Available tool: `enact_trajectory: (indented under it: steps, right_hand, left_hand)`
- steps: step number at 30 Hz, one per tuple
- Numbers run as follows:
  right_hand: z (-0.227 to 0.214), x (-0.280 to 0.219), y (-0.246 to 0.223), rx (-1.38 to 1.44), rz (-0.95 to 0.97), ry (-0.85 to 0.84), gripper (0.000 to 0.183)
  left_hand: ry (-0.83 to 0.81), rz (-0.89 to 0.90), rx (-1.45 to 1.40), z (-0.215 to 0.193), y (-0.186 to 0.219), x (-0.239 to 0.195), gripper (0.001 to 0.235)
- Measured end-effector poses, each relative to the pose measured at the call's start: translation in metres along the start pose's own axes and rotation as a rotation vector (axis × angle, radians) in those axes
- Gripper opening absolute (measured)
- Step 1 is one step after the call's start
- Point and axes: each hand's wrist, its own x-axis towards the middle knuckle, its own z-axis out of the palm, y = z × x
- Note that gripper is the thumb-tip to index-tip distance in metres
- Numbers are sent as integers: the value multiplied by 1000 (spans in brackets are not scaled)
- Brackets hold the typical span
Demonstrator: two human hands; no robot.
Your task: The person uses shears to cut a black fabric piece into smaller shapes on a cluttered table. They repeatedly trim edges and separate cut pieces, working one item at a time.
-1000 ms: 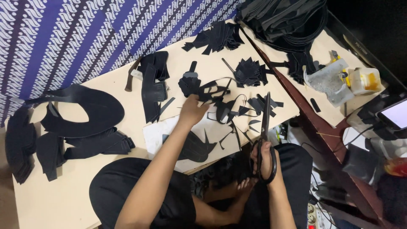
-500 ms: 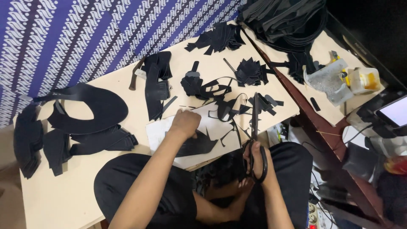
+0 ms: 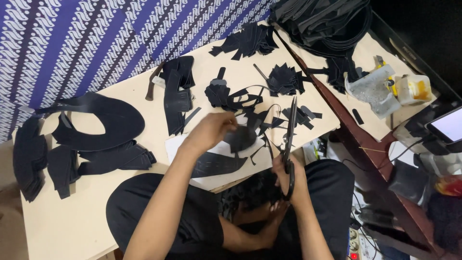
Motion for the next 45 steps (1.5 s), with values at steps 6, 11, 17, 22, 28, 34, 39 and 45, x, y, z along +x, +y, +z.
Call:
enact_trajectory:
  steps: [6, 11, 17, 22, 28, 34, 39, 45]
  right_hand:
    - [9, 14, -51, -27, -11, -87, 41]
    - [13, 32, -31, 199, -120, -202, 48]
    - [18, 34, -10, 350, -176, -112, 40]
    - [31, 24, -42, 325, -145, 300, 41]
    - [32, 20, -33, 386, -168, 352, 26]
    - [17, -14, -39, 426, -203, -102, 60]
    - [17, -21, -48, 146, -52, -148, 28]
    - [14, -26, -68, 18, -93, -123, 32]
  left_hand:
    - [-311, 188, -291, -7, 15, -3, 21]
    - [-408, 210, -651, -22, 3, -9, 39]
    - [-205, 133, -879, 17, -15, 7, 44]
    - [5, -112, -1125, 42, 25, -2, 56]
    - [251, -120, -1031, 63, 39, -5, 53]
    - [341, -3, -788, 12, 23, -2, 55]
    - [365, -139, -739, -15, 26, -8, 30]
    - [314, -229, -757, -25, 34, -14, 35]
